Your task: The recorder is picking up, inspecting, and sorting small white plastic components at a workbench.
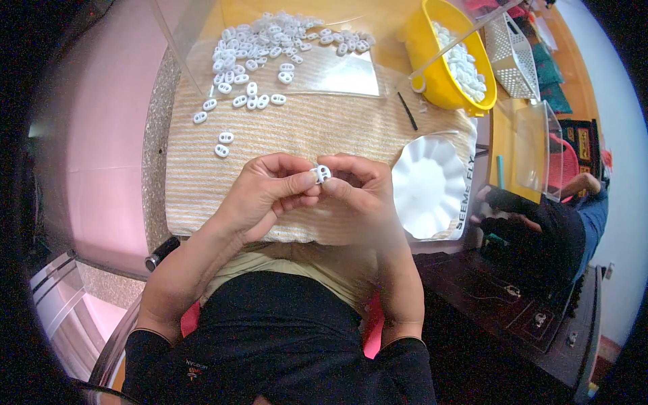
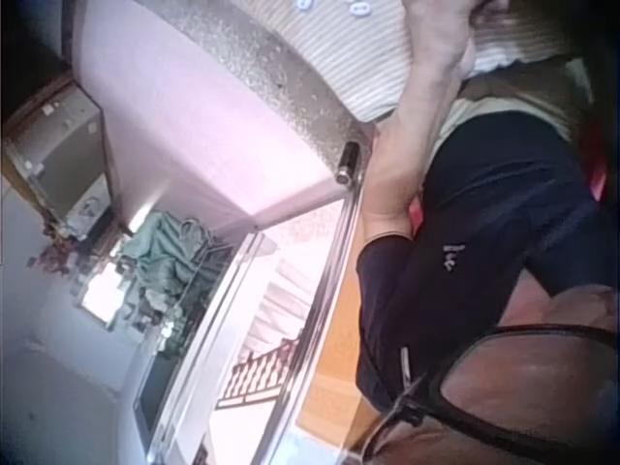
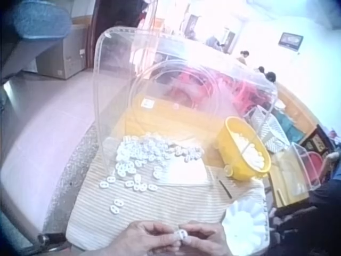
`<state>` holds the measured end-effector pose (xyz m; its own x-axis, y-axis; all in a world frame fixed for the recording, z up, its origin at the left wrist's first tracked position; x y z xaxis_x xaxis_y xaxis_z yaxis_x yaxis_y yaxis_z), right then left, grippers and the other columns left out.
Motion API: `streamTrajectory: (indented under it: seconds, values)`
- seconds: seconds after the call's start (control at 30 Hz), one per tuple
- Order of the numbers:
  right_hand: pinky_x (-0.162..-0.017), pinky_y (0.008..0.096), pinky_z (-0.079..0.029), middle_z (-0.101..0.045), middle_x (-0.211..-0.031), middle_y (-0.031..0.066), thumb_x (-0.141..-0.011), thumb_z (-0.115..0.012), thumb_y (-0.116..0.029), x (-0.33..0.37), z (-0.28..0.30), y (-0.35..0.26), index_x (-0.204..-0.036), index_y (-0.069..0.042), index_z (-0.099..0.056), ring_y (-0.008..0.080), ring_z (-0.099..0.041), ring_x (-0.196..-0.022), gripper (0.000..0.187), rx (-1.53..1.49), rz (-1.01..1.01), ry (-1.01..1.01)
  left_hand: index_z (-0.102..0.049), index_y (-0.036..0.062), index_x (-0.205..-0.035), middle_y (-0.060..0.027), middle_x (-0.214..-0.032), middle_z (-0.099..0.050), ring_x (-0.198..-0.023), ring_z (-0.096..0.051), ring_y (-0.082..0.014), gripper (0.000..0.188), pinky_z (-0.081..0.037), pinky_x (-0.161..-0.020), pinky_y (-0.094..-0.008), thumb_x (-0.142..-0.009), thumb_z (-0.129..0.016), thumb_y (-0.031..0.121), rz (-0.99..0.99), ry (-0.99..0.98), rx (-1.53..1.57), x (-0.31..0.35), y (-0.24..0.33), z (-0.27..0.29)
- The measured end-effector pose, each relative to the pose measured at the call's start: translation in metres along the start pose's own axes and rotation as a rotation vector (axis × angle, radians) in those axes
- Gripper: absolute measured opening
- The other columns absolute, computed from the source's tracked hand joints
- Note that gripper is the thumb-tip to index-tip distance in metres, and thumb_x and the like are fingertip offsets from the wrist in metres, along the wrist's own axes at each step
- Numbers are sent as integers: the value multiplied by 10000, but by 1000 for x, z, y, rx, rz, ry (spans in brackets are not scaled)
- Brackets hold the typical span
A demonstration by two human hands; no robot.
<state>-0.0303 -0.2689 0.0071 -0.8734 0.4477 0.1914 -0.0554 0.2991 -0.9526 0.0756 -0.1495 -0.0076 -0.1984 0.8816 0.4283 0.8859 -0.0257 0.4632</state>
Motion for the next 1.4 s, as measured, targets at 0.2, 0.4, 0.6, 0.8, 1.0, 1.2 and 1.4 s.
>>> streamTrajectory:
  seconds: [0.2, 0.4, 0.6, 0.8, 1.0, 1.2, 1.4]
  values:
    - [-781, 293, -563, -661, -1018, 118, -838, -680, 0, 3, 0, -3, -1118, 73, -618, 181, -659, -891, 295, 13, 69, 3, -662, 27, -955, -65, -888, -678, -779, -656, -130, 142, -567, -720, -247, -840, -722, 84, 15, -46, 5, 0, -2, -3]
    - [-727, 258, -507, -624, -959, 87, -823, -722, -57, 1, -5, -10, -1092, 46, -641, 149, -613, -848, 299, 47, 192, -69, -635, 44, -919, -45, -894, -662, -798, -651, -127, 124, -558, -738, -244, -845, -721, 93, 27, -103, 20, 2, -3, -7]
    - [-724, 248, -473, -613, -916, 75, -804, -748, -83, 2, -9, -11, -1060, 29, -661, 139, -586, -815, 292, -2, 181, -60, -627, 46, -896, -39, -878, -652, -793, -642, -126, 109, -557, -736, -245, -854, -713, 98, 18, -150, 42, 2, -4, -10]
    - [-694, 232, -450, -623, -891, 80, -779, -772, -96, 6, -11, -18, -1002, 26, -683, 136, -571, -798, 270, 91, 185, -44, -626, 37, -883, -42, -869, -648, -797, -634, -127, 104, -556, -744, -261, -858, -709, 96, 9, -203, 69, 5, -4, -15]
    - [-696, 244, -456, -627, -895, 86, -786, -759, -77, 9, -22, -25, -999, 27, -680, 140, -573, -807, 249, 74, 201, -66, -624, 40, -872, -45, -860, -653, -793, -636, -129, 95, -553, -750, -268, -853, -709, 79, -34, -189, 53, 6, -10, -14]
    - [-738, 234, -492, -561, -893, 43, -861, -658, 11, 11, -18, -31, -1062, 40, -633, 104, -571, -818, 204, 154, 198, -171, -619, 40, -879, -49, -864, -660, -800, -646, -131, 98, -556, -752, -263, -853, -708, 74, -28, -188, 37, 5, -12, -15]
    - [-730, 233, -491, -576, -914, 33, -853, -668, -3, 11, -7, -45, -959, 20, -614, 100, -579, -838, 122, 212, 165, -111, -621, 26, -917, -84, -931, -673, -825, -648, -131, 112, -561, -773, -270, -854, -705, 68, 9, -142, 23, 4, -14, -19]
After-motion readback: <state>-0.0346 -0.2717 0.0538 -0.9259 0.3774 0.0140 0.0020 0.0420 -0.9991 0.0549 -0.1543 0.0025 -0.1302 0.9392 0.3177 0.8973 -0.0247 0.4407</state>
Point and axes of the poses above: each hand's wrist, its own x-axis away from the middle knuckle, its own z-axis out of the back of the hand, y = z × x, the point moved 5 cm from there along -x, towards the middle knuckle
